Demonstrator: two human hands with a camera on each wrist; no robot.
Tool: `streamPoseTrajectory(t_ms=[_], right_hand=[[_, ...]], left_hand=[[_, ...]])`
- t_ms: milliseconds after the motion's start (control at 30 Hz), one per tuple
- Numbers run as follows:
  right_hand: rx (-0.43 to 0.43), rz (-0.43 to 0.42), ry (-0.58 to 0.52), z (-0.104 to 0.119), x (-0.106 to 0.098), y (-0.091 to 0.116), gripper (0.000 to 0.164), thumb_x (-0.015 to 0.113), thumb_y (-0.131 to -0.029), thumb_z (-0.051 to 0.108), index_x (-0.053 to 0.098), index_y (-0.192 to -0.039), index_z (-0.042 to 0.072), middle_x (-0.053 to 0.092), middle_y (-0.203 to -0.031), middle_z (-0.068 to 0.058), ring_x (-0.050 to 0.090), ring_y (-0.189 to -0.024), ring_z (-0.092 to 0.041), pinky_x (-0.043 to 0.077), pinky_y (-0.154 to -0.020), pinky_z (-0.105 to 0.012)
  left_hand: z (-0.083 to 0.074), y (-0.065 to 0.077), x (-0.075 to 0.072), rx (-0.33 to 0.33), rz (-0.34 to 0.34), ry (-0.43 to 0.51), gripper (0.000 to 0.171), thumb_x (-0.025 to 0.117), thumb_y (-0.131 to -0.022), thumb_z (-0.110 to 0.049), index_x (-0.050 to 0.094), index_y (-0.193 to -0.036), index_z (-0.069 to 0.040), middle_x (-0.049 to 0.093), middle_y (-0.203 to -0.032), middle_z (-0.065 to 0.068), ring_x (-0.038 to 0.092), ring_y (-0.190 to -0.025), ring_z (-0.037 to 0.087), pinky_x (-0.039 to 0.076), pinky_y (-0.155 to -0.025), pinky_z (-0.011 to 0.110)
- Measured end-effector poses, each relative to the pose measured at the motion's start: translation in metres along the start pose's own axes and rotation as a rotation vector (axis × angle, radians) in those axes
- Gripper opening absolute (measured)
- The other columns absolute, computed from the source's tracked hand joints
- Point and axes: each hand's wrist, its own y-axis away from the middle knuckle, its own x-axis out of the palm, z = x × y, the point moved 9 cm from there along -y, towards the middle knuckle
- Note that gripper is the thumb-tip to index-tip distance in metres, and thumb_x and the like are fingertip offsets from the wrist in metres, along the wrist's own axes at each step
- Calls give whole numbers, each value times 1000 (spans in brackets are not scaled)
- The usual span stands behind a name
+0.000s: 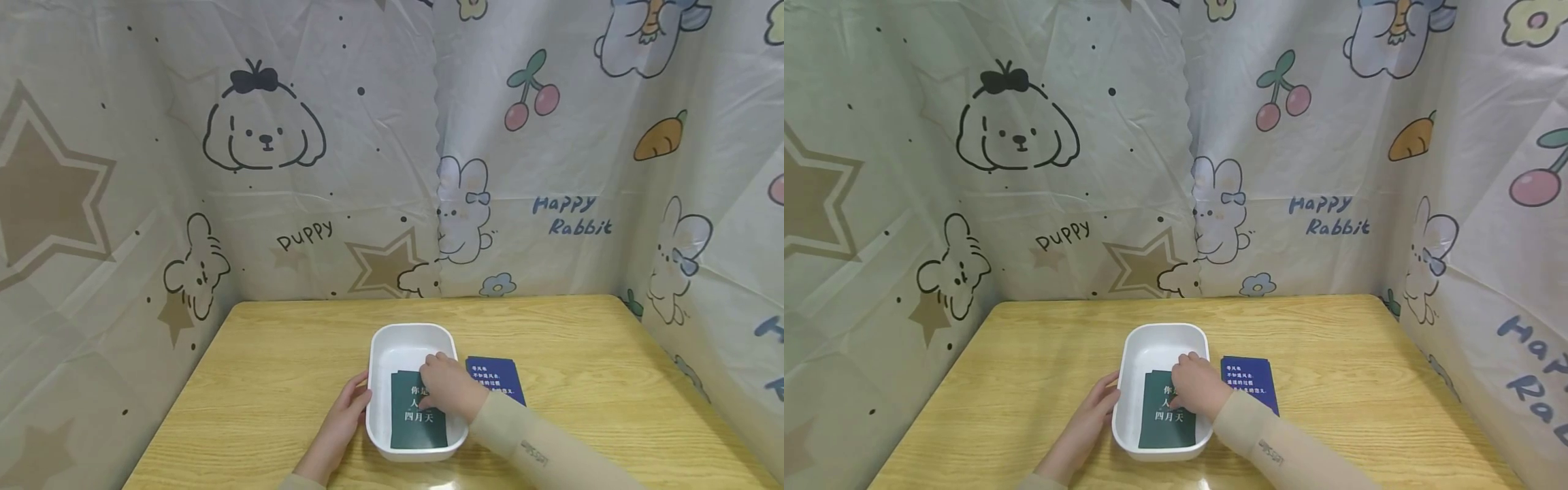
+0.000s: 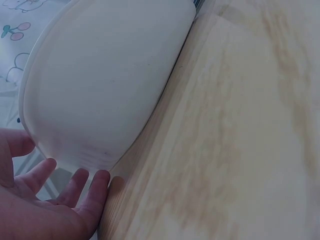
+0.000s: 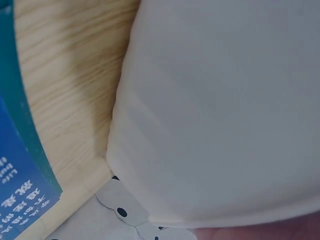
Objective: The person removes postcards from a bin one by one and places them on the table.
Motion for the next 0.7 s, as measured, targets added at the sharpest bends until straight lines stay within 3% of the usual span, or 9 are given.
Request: streamPoseTrajectory(t_ms=[700], right_hand=[[39, 64, -1, -1, -3, -6, 65, 80, -66, 47, 65, -110, 2, 59, -95, -6, 46, -80, -16, 53, -80, -34]], left_hand=[[3, 0, 0, -14, 0, 2, 47, 45, -100, -28, 39, -144, -13, 48, -137, 25, 48, -119, 34, 46, -97, 50]])
